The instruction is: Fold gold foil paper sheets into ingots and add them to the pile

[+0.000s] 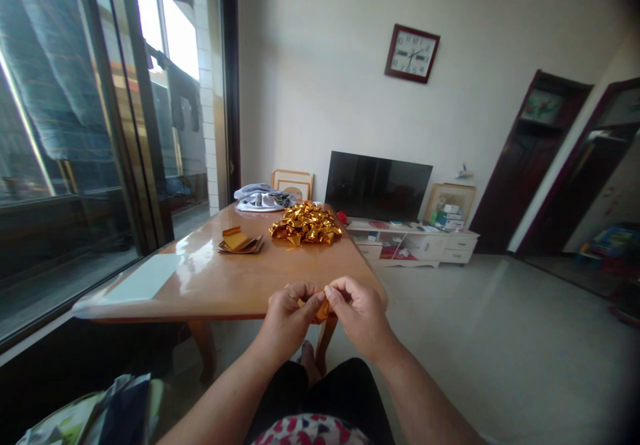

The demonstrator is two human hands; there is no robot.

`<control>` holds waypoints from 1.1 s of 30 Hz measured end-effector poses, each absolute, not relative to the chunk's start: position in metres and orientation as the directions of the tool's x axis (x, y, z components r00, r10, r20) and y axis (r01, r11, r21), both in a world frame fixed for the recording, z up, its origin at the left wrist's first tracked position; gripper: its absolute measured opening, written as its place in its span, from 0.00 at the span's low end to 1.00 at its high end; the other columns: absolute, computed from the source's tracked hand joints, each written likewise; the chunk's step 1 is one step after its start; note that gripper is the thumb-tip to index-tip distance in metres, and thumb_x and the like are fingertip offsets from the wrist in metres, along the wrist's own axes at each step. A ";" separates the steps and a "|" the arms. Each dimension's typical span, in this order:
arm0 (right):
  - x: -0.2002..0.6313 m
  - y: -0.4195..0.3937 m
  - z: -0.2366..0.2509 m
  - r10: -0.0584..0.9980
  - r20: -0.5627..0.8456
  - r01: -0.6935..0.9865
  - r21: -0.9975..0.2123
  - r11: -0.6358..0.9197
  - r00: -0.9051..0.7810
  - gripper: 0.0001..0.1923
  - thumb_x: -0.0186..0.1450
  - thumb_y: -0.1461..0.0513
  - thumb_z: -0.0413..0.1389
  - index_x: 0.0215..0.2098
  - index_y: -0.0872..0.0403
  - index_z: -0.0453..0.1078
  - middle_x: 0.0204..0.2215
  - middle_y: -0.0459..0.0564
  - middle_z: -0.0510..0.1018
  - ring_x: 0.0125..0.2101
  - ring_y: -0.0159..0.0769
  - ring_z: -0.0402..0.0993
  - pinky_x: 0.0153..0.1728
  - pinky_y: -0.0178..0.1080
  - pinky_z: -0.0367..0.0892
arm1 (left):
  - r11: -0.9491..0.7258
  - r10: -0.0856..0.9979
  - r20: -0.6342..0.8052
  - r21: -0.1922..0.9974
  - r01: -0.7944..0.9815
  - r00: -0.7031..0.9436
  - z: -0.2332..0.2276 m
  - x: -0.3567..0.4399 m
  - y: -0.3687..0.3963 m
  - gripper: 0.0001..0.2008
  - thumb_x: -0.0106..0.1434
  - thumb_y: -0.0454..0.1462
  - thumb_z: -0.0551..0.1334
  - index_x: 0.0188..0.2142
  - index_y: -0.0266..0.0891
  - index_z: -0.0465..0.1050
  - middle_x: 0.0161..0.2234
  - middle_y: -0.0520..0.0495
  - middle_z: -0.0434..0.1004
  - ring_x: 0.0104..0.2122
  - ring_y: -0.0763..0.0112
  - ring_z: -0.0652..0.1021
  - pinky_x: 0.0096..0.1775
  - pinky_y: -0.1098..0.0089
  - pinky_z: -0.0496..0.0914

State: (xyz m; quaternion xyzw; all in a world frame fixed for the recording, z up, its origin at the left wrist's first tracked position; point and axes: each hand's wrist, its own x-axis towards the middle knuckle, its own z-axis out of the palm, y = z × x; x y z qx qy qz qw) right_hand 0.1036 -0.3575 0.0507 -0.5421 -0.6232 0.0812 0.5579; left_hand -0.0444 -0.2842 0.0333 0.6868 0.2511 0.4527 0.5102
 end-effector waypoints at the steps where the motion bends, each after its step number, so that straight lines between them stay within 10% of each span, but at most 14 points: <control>1: 0.104 -0.360 0.053 0.761 0.619 0.604 -0.687 0.404 0.194 0.12 0.69 0.55 0.54 0.31 0.53 0.71 0.26 0.46 0.73 0.28 0.34 0.69 0.30 0.34 0.64 | -0.316 0.793 0.335 0.940 -0.128 0.509 0.034 -0.044 -0.284 0.16 0.60 0.48 0.67 0.31 0.35 0.75 0.25 0.48 0.75 0.26 0.71 0.74 0.30 0.73 0.67; 18: 0.109 -0.355 0.044 0.908 0.370 0.114 -0.928 0.354 0.197 0.18 0.66 0.49 0.57 0.29 0.55 0.67 0.22 0.42 0.68 0.24 0.29 0.62 0.28 0.33 0.61 | 0.007 0.706 0.146 0.977 -0.213 0.693 0.038 -0.046 -0.286 0.19 0.58 0.49 0.69 0.31 0.33 0.74 0.24 0.49 0.73 0.22 0.77 0.68 0.26 0.75 0.60; 33: 0.104 -0.356 0.042 0.748 0.558 0.439 -0.808 0.392 0.359 0.12 0.66 0.53 0.57 0.32 0.54 0.72 0.24 0.44 0.72 0.25 0.32 0.66 0.28 0.33 0.64 | -0.150 0.790 0.259 0.960 -0.234 0.555 0.029 -0.043 -0.277 0.19 0.58 0.50 0.68 0.30 0.34 0.75 0.24 0.48 0.75 0.24 0.72 0.72 0.29 0.73 0.66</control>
